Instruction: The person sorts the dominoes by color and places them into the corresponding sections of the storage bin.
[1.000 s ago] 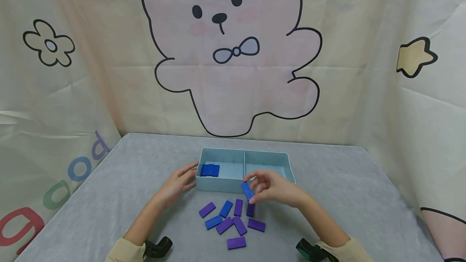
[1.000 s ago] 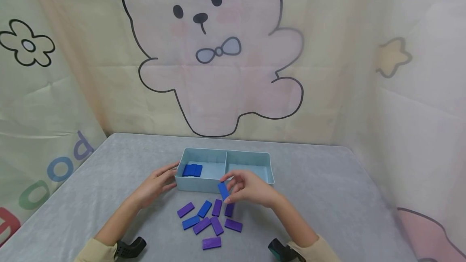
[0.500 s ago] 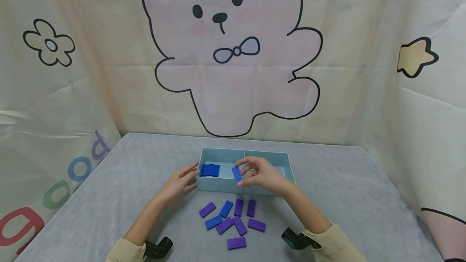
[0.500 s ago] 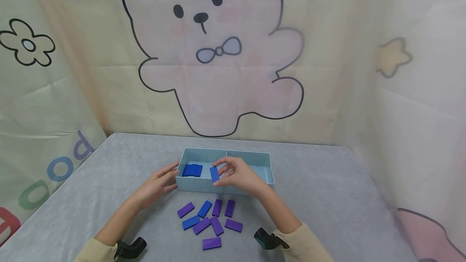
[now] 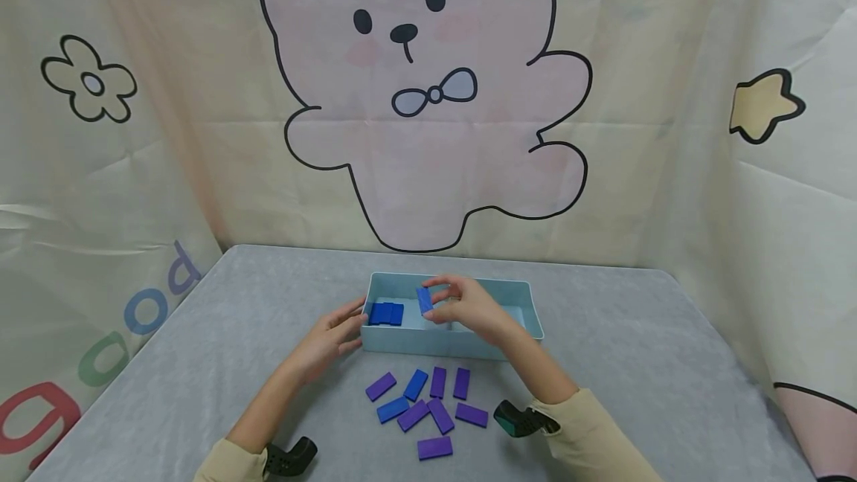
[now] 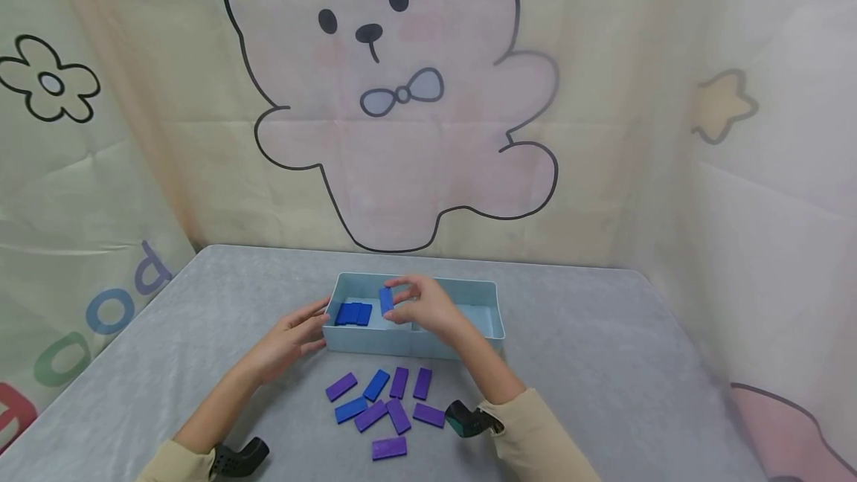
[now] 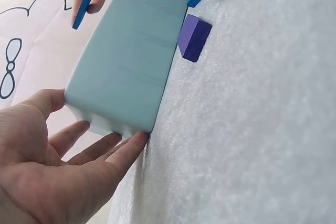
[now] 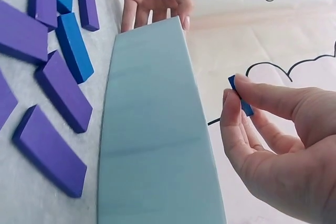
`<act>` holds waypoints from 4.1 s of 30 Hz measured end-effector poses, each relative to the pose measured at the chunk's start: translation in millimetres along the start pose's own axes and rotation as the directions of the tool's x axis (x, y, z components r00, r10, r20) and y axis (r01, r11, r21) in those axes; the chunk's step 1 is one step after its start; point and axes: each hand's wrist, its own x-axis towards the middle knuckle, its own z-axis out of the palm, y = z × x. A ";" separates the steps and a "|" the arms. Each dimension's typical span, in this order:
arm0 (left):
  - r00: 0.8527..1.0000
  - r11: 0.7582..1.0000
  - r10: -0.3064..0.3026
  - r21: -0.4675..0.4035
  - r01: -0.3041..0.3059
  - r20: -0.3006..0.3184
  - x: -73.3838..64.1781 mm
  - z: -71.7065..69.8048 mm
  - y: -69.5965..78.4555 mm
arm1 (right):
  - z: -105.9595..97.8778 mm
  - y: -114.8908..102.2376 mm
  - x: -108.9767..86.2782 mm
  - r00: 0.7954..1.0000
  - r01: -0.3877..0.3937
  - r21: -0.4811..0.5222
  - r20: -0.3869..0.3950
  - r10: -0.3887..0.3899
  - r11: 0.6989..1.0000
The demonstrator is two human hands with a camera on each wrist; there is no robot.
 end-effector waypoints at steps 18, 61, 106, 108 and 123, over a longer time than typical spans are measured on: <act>1.000 1.000 0.010 0.001 -0.010 0.003 -0.6 0.1 -0.6 | 18.0 1.0 30.3 0.989 -0.128 0.240 -0.047 0.143 0.962; 1.000 1.000 0.004 0.006 -0.004 0.004 0.2 0.1 -1.8 | 62.7 13.6 63.1 0.908 -0.291 0.231 -0.240 0.345 0.928; 1.000 1.000 0.006 0.011 -0.006 -0.009 2.1 1.9 -1.8 | 65.4 14.5 69.6 0.876 -0.352 0.104 -0.313 0.366 0.930; 1.000 1.000 0.007 0.011 -0.007 -0.007 2.3 1.9 -1.7 | 65.2 14.3 69.6 0.876 -0.353 0.113 -0.307 0.371 0.929; 1.000 1.000 -0.001 0.019 0.001 -0.010 2.0 2.6 -1.9 | 65.4 12.5 62.7 0.894 -0.273 0.153 -0.323 0.309 0.950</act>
